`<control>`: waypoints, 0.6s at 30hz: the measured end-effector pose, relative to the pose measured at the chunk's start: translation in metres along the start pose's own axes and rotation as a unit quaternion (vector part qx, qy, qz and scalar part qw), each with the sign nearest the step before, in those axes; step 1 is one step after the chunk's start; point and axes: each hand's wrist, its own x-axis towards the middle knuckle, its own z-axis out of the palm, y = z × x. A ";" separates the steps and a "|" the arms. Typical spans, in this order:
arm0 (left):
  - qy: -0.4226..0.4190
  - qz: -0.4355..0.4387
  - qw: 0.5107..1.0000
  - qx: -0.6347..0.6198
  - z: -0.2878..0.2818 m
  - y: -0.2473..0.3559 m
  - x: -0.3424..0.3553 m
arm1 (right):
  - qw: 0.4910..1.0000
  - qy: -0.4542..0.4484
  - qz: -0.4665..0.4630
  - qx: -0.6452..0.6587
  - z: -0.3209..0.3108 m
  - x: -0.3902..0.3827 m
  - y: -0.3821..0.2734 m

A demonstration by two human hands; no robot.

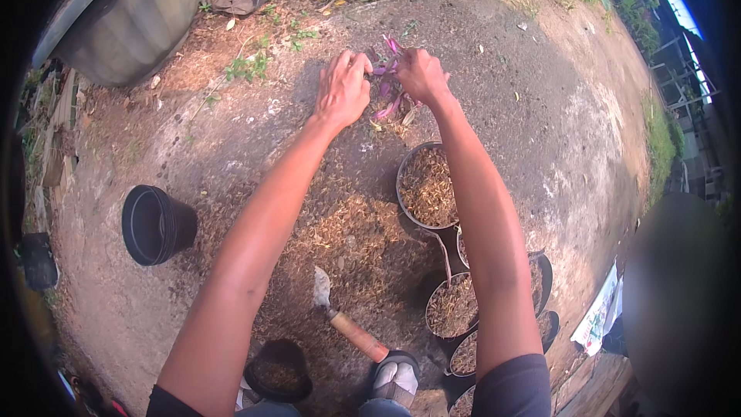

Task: The person scoops soil from a pile on the ground using a small trowel and fills several black plastic pots. The person places the filled pots in a row and continues the process for multiple containers.

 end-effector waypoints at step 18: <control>-0.248 -0.159 0.874 -0.387 -0.186 0.014 -0.085 | 0.898 -0.247 -0.140 0.336 -0.077 -0.137 -0.114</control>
